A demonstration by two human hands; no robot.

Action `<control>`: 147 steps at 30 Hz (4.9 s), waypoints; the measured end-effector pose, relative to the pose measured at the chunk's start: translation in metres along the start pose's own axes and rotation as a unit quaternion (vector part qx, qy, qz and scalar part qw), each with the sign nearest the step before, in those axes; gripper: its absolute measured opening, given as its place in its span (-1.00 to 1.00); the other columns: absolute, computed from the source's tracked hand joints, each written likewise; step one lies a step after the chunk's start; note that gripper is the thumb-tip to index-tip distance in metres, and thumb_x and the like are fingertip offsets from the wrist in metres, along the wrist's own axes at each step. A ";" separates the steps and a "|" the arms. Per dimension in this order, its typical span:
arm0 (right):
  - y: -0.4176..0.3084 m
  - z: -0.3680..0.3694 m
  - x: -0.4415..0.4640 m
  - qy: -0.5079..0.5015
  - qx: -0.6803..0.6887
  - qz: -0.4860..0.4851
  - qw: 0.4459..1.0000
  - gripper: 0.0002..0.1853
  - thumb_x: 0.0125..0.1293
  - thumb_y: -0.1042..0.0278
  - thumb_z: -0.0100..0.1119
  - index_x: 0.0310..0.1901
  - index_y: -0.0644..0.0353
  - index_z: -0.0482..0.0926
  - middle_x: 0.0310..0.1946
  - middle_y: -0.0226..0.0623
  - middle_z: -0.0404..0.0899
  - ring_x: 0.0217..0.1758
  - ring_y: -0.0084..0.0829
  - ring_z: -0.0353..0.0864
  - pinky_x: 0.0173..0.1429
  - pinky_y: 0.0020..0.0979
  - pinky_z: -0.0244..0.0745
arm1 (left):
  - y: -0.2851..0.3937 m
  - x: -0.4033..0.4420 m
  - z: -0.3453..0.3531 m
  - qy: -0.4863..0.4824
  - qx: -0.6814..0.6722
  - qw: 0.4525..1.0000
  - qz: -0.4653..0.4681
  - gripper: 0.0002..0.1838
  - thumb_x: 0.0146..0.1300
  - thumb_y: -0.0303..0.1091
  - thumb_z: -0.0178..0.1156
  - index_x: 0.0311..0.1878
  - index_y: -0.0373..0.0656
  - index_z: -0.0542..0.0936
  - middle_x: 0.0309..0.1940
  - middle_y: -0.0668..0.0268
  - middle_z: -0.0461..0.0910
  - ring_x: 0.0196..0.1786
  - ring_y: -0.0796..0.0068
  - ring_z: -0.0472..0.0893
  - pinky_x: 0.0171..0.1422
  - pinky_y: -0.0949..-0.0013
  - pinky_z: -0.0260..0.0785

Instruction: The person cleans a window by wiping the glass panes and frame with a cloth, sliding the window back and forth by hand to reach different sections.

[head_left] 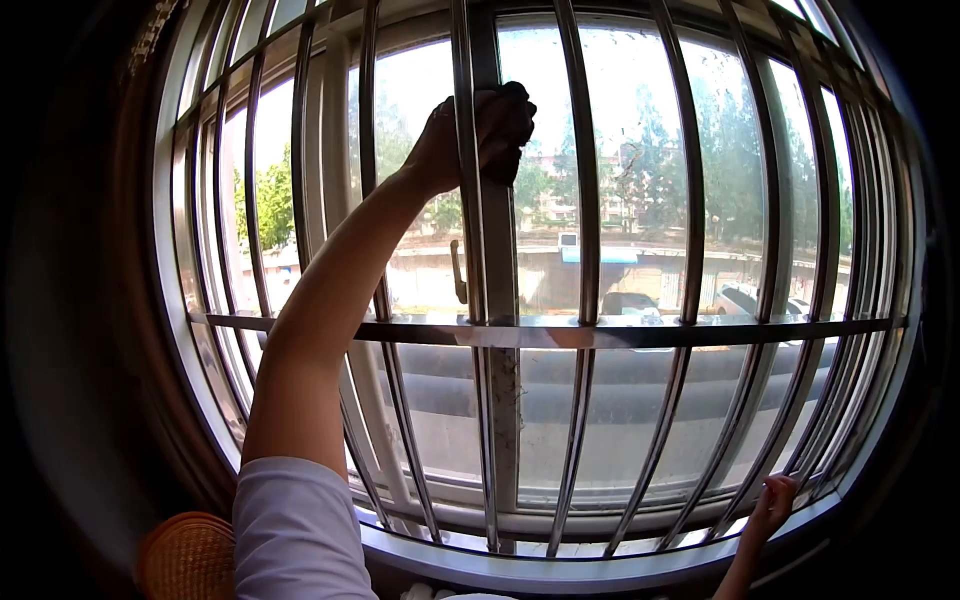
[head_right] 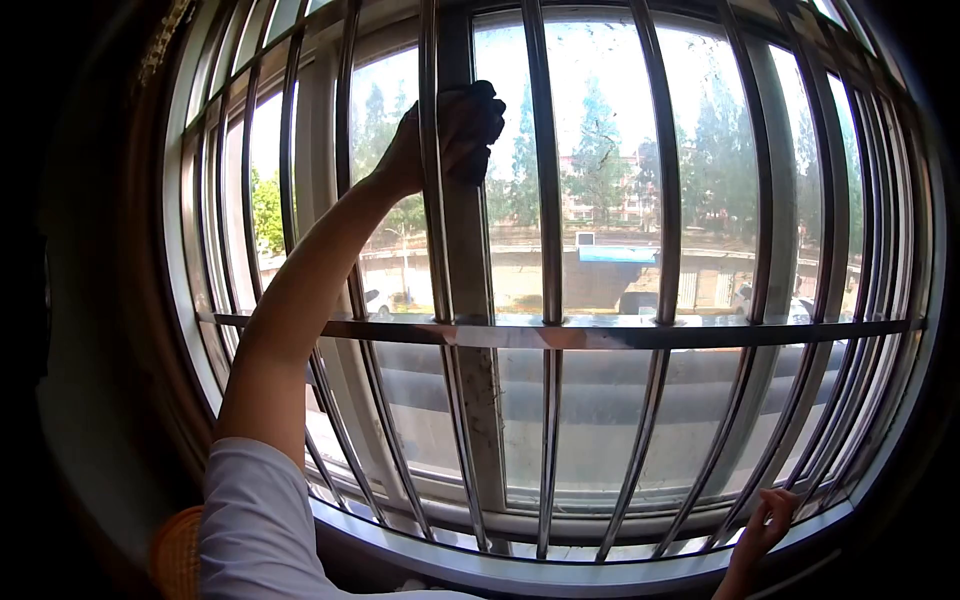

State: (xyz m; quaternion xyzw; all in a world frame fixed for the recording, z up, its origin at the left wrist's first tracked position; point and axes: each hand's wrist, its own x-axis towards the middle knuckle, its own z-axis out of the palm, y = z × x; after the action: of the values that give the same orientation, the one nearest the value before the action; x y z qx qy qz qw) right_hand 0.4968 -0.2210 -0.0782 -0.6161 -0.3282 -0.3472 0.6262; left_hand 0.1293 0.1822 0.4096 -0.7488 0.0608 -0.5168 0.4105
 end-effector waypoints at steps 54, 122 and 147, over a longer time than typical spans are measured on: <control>-0.439 0.294 0.203 0.079 0.085 -0.350 0.930 -0.31 0.12 0.48 0.37 0.28 0.17 0.26 0.04 -0.02 0.40 0.13 0.00 0.49 0.17 -0.12 0.49 | -0.027 -0.176 -0.140 -0.390 0.303 0.851 0.179 -0.56 0.25 -0.46 0.19 0.21 -0.06 0.44 0.29 0.35 0.36 0.53 0.34 0.16 0.59 0.27 0.08; -0.427 0.308 0.184 -0.122 0.044 -0.344 0.930 -0.81 0.12 0.39 0.40 -0.28 0.27 0.63 -0.39 -0.23 0.55 -0.35 -0.31 0.57 -0.18 -0.32 0.46 | -0.031 -0.280 -0.124 -0.124 0.264 0.889 -0.354 -0.32 0.30 -0.18 0.22 0.43 -0.08 0.21 0.09 0.12 0.53 -0.29 0.21 0.71 -0.24 0.25 0.64; -0.442 0.267 0.179 -0.014 -0.228 -0.426 0.875 -0.55 0.01 0.46 0.36 0.01 0.02 0.55 -0.12 -0.21 0.49 -0.11 -0.14 0.64 -0.06 -0.23 0.60 | -0.031 -0.280 -0.126 -0.127 0.264 0.888 -0.355 -0.31 0.26 -0.16 0.28 0.42 0.01 0.26 0.00 0.17 0.58 -0.33 0.27 0.71 -0.28 0.29 0.62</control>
State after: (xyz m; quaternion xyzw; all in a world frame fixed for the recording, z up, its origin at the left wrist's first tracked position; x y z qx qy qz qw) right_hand 0.2280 0.0406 0.3193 -0.5472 -0.4794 -0.6369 0.2551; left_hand -0.1133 0.2768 0.2441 -0.6434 -0.4003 -0.5259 0.3862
